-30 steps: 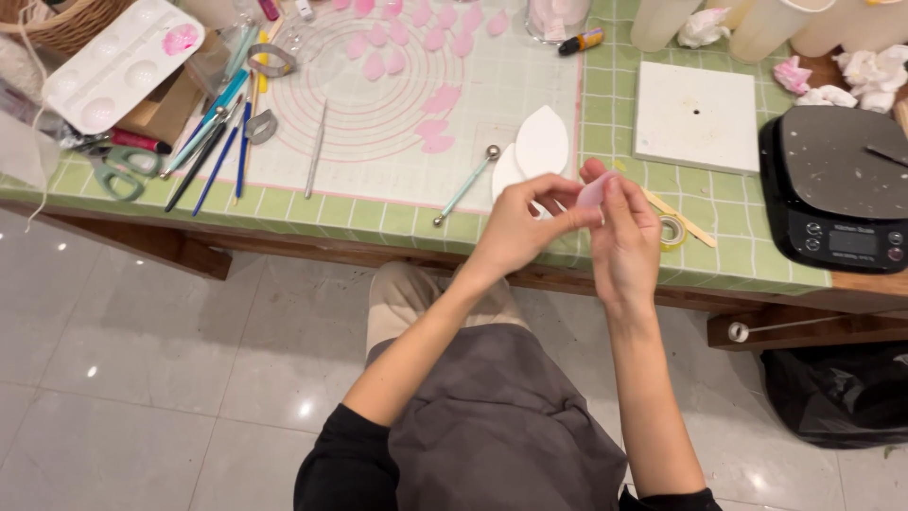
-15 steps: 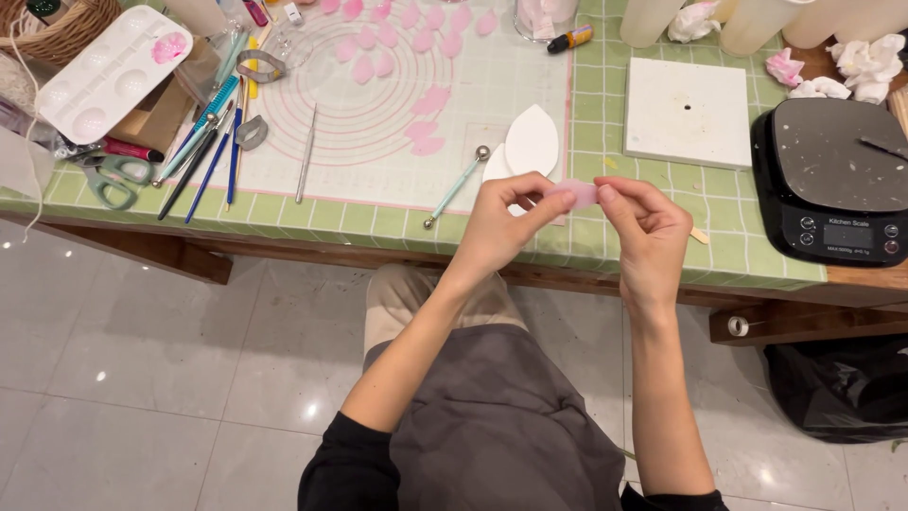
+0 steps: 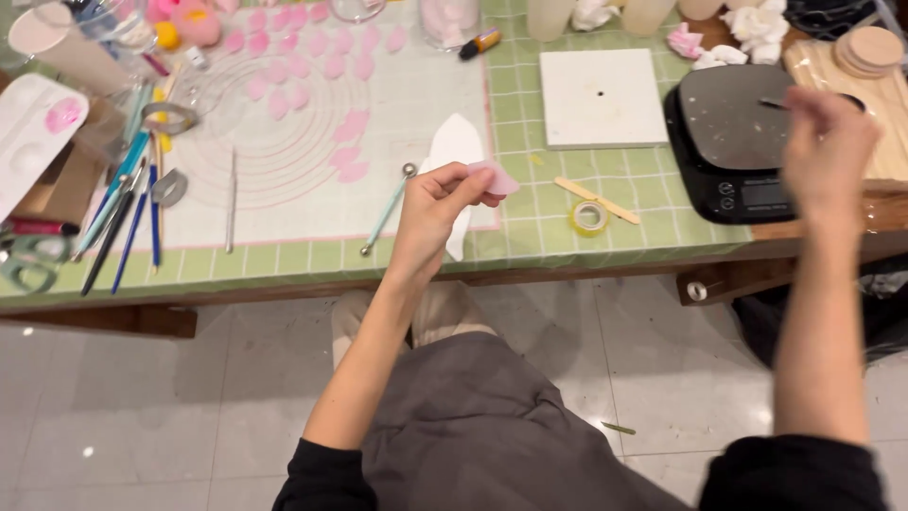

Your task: The recorder is seen shaping pink wax petals using a ball stylus tool and attaching them to a base.

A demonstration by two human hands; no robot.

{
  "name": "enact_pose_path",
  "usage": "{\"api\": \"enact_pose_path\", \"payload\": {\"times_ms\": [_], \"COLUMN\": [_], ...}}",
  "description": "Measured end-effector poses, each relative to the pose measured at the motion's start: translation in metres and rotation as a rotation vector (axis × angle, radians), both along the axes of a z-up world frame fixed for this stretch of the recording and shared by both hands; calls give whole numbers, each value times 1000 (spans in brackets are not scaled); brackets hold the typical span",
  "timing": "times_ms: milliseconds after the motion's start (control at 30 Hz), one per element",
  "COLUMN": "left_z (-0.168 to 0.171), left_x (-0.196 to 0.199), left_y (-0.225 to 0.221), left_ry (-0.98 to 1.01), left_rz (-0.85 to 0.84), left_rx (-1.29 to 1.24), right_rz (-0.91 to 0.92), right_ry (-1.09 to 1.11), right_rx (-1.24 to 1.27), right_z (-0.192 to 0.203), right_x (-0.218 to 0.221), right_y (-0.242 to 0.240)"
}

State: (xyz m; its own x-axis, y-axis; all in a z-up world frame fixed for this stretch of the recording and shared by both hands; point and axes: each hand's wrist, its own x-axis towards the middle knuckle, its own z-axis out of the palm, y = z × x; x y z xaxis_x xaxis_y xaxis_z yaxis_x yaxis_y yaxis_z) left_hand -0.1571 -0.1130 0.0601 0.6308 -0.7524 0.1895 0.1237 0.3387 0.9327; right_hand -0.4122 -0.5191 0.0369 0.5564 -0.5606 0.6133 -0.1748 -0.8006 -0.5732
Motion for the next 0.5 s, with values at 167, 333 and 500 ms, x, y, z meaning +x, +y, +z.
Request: {"api": "enact_pose_path", "payload": {"times_ms": [167, 333, 500], "left_z": [4, -2, -6], "left_x": [-5, -7, -9], "left_y": [-35, -57, -60], "left_ry": [62, 98, 140], "left_rz": [-98, -144, -161], "left_rx": [31, 32, 44], "right_rz": [-337, -301, -85], "right_ry": [460, 739, 639], "right_rx": [-292, -212, -153], "right_z": [-53, -80, -176], "right_x": [-46, -44, -69], "right_y": [-163, -229, -369]}}
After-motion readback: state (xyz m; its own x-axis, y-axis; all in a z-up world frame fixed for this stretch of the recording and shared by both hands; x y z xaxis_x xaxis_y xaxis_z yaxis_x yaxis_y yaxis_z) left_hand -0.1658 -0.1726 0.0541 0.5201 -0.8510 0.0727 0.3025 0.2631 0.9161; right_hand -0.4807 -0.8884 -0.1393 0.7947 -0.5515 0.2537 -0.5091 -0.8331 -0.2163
